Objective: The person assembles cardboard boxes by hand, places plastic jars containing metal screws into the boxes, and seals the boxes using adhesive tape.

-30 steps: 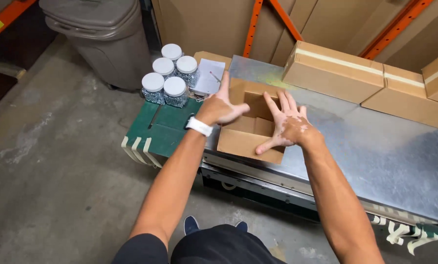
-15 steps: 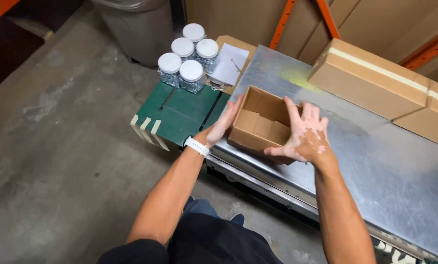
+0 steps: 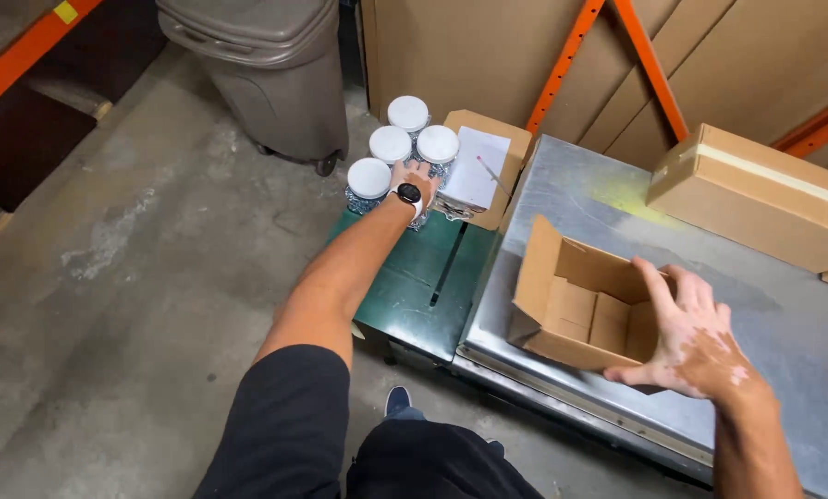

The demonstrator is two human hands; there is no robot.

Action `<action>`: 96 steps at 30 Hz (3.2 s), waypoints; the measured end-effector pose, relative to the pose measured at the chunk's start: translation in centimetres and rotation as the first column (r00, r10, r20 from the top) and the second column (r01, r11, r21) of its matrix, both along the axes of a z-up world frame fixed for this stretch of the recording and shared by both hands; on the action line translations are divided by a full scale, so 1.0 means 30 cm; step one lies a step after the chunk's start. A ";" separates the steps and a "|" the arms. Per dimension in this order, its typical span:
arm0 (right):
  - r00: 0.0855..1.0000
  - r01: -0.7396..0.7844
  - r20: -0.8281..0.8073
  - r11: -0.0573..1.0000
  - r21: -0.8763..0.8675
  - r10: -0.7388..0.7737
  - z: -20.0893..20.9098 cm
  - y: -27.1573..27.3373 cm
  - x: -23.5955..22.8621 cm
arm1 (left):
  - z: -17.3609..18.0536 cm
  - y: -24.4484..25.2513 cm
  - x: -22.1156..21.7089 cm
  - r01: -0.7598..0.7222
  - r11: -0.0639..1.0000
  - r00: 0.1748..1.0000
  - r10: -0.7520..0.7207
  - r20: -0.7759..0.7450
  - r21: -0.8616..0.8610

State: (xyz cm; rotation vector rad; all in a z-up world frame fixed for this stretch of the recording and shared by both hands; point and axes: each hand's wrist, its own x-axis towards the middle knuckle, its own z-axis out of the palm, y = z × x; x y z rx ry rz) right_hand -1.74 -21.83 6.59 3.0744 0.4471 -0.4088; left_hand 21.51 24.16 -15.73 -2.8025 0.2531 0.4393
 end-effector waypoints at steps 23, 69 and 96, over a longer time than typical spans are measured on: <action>0.986 -0.090 0.165 0.897 0.434 0.019 -0.030 -0.022 -0.044 | 1.195 -0.345 -0.782 0.524 0.484 0.779 0.060 0.624 -0.701; 0.921 -0.100 0.232 0.387 0.917 -0.312 -0.084 -0.060 -0.005 | 0.532 -0.724 -0.927 0.148 -0.116 0.944 0.312 0.106 -0.982; 0.467 -0.434 0.840 0.899 -0.055 0.277 -0.103 0.152 -0.211 | -0.716 0.177 -1.123 -0.278 -0.392 0.101 0.896 -0.432 -0.877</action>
